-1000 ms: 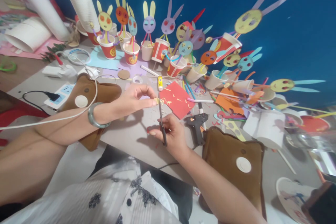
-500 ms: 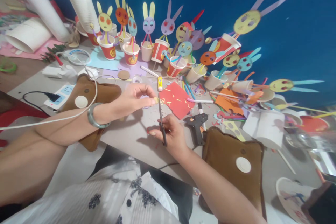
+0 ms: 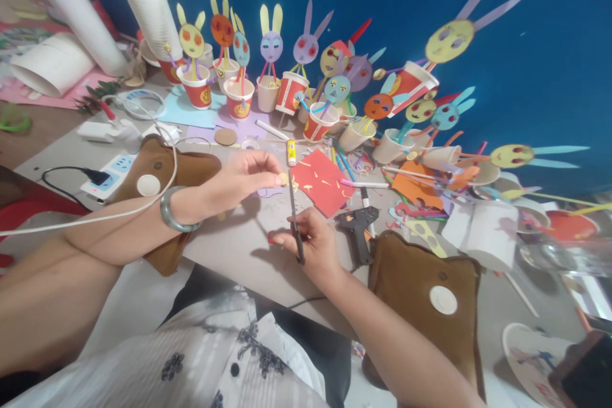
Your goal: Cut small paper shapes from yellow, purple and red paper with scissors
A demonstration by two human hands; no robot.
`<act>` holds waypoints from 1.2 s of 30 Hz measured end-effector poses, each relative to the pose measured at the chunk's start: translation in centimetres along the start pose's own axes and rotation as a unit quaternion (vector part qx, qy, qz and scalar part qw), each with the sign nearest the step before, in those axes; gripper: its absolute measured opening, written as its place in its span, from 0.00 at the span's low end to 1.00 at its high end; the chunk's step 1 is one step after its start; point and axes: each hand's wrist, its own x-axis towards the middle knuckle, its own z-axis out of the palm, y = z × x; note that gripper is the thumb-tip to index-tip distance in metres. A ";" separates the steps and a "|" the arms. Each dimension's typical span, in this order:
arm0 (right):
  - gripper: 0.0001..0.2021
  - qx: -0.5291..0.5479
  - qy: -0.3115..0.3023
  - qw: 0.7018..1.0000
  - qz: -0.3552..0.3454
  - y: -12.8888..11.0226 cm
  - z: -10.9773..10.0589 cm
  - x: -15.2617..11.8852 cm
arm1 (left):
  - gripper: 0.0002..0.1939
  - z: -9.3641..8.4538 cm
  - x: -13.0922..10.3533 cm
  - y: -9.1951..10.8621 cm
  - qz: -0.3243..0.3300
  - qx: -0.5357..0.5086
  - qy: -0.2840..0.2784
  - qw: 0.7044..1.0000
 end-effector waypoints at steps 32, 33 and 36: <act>0.24 -0.074 0.110 0.988 -0.082 3.0 -1.4 1.4 | 0.07 -6.5 1.2 -1.4 -0.111 0.518 -0.344 0.775; 0.24 -0.071 0.110 0.988 -0.081 3.0 -1.4 1.4 | 0.07 -6.5 1.1 -1.4 -0.102 0.522 -0.343 0.774; 0.24 -0.072 0.111 0.988 -0.082 3.0 -1.4 1.4 | 0.10 -6.3 1.0 -1.4 -0.090 0.538 -0.339 0.767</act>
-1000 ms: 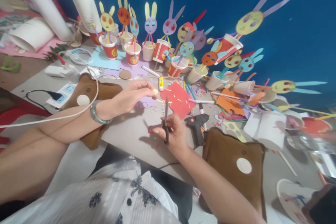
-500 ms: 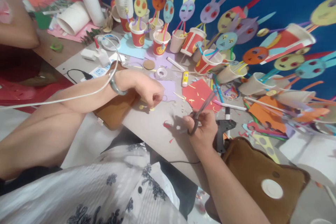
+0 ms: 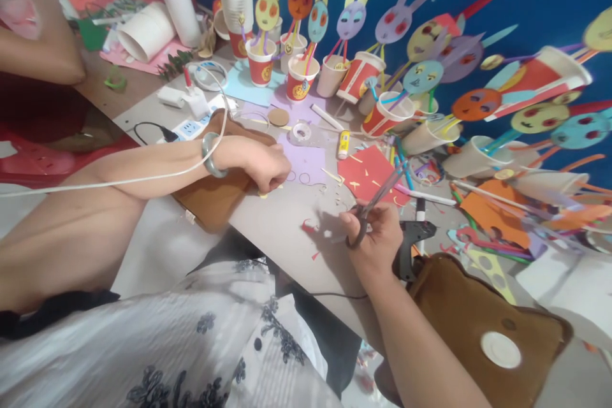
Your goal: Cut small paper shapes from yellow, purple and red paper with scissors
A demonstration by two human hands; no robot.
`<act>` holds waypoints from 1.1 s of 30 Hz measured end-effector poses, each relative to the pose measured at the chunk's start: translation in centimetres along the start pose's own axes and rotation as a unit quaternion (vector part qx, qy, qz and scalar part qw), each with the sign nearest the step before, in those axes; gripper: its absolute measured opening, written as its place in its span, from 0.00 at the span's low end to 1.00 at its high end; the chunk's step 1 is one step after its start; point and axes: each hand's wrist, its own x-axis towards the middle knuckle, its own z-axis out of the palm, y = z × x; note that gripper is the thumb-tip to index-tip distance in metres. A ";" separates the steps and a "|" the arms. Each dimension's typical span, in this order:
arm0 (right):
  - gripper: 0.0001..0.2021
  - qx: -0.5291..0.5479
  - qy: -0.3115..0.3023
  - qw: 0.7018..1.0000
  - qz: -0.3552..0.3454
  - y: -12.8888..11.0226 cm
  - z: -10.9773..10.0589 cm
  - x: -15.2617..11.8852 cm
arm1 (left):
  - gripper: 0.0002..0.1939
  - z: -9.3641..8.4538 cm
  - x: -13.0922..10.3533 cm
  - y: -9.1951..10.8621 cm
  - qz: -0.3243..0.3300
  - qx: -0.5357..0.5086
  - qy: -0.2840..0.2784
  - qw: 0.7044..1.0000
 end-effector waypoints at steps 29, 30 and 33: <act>0.22 0.034 0.004 0.999 0.005 -0.2 0.2 0.1 | 0.53 9.2 -7.7 0.6 0.002 0.231 0.189 0.954; 0.22 0.038 0.006 0.999 0.000 -0.2 0.2 0.1 | 0.53 9.2 -7.7 0.6 0.001 0.231 0.191 0.954; 0.22 0.051 0.017 0.999 -0.010 -0.1 0.1 0.2 | 0.54 9.4 -7.9 0.7 0.003 0.232 0.192 0.954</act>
